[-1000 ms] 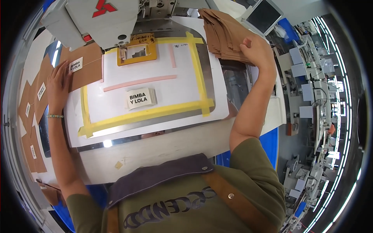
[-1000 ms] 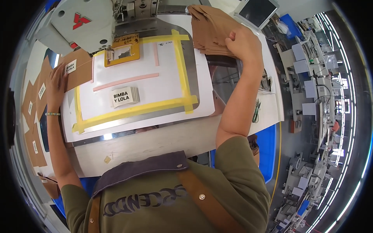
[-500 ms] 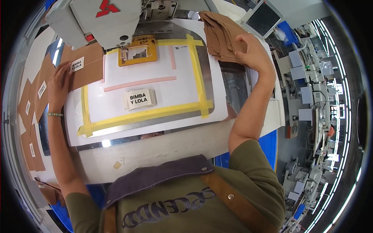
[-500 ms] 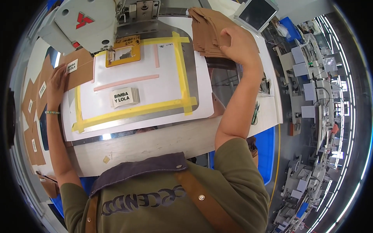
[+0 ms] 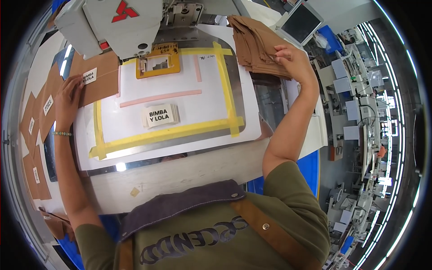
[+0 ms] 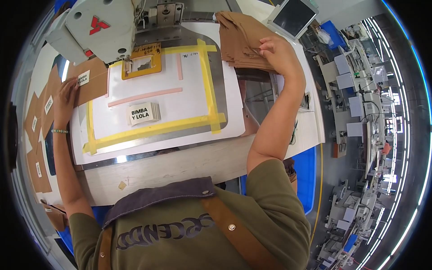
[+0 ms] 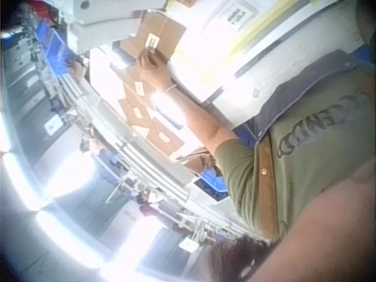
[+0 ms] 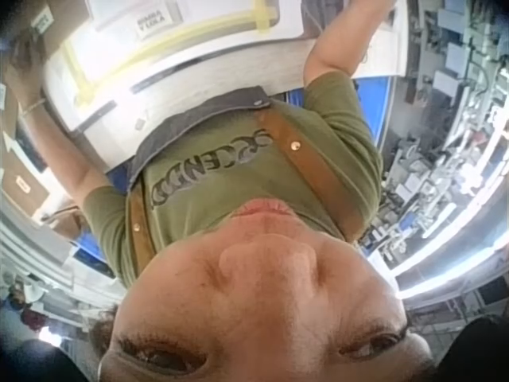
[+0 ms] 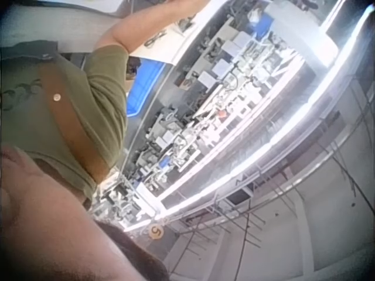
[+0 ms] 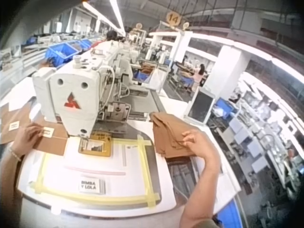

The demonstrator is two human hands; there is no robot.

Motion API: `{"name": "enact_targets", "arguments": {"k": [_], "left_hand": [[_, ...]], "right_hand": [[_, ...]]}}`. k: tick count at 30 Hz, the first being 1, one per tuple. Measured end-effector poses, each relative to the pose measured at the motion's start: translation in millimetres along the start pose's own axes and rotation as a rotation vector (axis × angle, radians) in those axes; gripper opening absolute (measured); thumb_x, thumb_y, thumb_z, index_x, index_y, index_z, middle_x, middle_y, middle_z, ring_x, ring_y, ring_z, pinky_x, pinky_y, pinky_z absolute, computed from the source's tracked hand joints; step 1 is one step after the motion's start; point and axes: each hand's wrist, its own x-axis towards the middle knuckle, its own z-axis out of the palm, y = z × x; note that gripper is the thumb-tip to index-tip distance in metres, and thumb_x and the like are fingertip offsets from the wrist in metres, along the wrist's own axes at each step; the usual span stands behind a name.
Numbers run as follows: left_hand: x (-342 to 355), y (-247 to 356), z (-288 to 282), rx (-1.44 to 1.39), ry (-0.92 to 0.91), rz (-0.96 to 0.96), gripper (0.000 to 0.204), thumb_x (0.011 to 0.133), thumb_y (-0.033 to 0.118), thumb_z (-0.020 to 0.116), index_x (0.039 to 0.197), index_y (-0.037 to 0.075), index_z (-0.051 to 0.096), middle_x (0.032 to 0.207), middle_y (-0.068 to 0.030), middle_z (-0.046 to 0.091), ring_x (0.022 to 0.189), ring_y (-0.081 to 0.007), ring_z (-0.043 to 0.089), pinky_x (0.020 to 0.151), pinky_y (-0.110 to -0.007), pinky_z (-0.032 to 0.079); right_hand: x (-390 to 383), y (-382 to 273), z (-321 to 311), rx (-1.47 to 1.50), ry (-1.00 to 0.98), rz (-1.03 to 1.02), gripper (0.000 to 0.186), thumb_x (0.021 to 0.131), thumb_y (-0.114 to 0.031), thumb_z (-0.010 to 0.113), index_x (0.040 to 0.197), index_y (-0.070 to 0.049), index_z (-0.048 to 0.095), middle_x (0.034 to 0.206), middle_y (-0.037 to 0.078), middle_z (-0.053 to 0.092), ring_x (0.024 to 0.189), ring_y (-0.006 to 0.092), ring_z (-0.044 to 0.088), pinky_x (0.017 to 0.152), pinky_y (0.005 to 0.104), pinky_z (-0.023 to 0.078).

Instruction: The recorder is sewing branded labels onto leather pieces using an industrial sewing machine.

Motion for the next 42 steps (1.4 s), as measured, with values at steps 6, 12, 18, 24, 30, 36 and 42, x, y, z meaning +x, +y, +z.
{"name": "enact_targets", "arguments": {"k": [6,12,18,24,30,36,42], "left_hand": [[-0.9,3.7,-2.5,-0.022,-0.02,-0.023,0.023,0.108,0.014,0.067,0.126,0.003,0.076,0.133,-0.0086,0.076,0.117,-0.0339,0.074,0.101,-0.04,0.058],[-2.2,27.0,-7.2,-0.032,0.194,0.036,0.022,0.102,0.006,0.069,0.123,0.002,0.075,0.13,-0.0118,0.076,0.116,-0.0354,0.074,0.1,-0.041,0.058],[4.2,153.7,11.2,-0.223,0.024,0.48,0.032,0.09,-0.001,0.08,0.121,0.002,0.076,0.127,-0.0127,0.077,0.107,-0.0327,0.075,0.092,-0.042,0.062],[15.9,194.1,36.8,-0.267,-0.046,0.595,0.03,0.086,0.005,0.084,0.115,0.004,0.075,0.123,-0.009,0.078,0.107,-0.0299,0.075,0.089,-0.039,0.063],[26.5,193.1,57.1,-0.248,-0.103,0.621,0.027,0.083,0.007,0.083,0.109,0.006,0.074,0.105,-0.0061,0.076,0.094,-0.0278,0.073,0.083,-0.038,0.062],[11.7,156.2,41.4,0.008,-0.038,0.659,0.018,0.084,0.001,0.076,0.102,0.005,0.076,0.101,-0.0042,0.076,0.093,-0.0244,0.072,0.082,-0.036,0.062],[-11.5,141.2,28.8,0.063,-0.083,0.527,0.031,0.088,0.002,0.075,0.119,0.002,0.076,0.127,-0.0072,0.076,0.115,-0.0284,0.07,0.096,-0.039,0.061]], "right_hand": [[-0.2,-0.2,-0.7,0.005,-0.021,0.007,0.016,0.097,-0.003,0.07,0.107,0.004,0.079,0.14,0.005,0.075,0.117,0.0226,0.074,0.102,0.034,0.056],[13.7,-49.7,23.4,0.012,0.631,-0.239,0.02,0.106,-0.017,0.058,0.114,-0.005,0.072,0.12,0.016,0.079,0.106,0.0388,0.075,0.09,0.0458,0.059],[-8.9,-138.7,102.6,-0.336,0.082,-0.505,0.017,0.1,-0.011,0.061,0.111,-0.007,0.074,0.101,0.015,0.079,0.097,0.0406,0.074,0.087,0.0512,0.057],[-48.5,-189.6,162.1,-0.14,0.199,-0.933,0.013,0.09,-0.011,0.067,0.102,-0.01,0.072,0.096,0.002,0.066,0.094,0.023,0.068,0.078,0.0386,0.054],[-58.5,-188.2,162.8,-0.023,0.138,-0.884,0.02,0.091,-0.018,0.074,0.109,-0.008,0.072,0.107,0.003,0.069,0.103,0.0235,0.068,0.084,0.0394,0.055],[-78.5,-158.5,154.0,-0.179,-0.004,-0.679,0.048,0.102,-0.036,0.072,0.136,-0.002,0.069,0.147,0.013,0.066,0.139,0.0311,0.059,0.118,0.0503,0.043],[-72.0,-156.7,172.2,-0.142,-0.015,-0.693,0.061,0.106,-0.041,0.068,0.15,0.001,0.061,0.16,0.017,0.058,0.153,0.0345,0.049,0.13,0.058,0.031]]}}
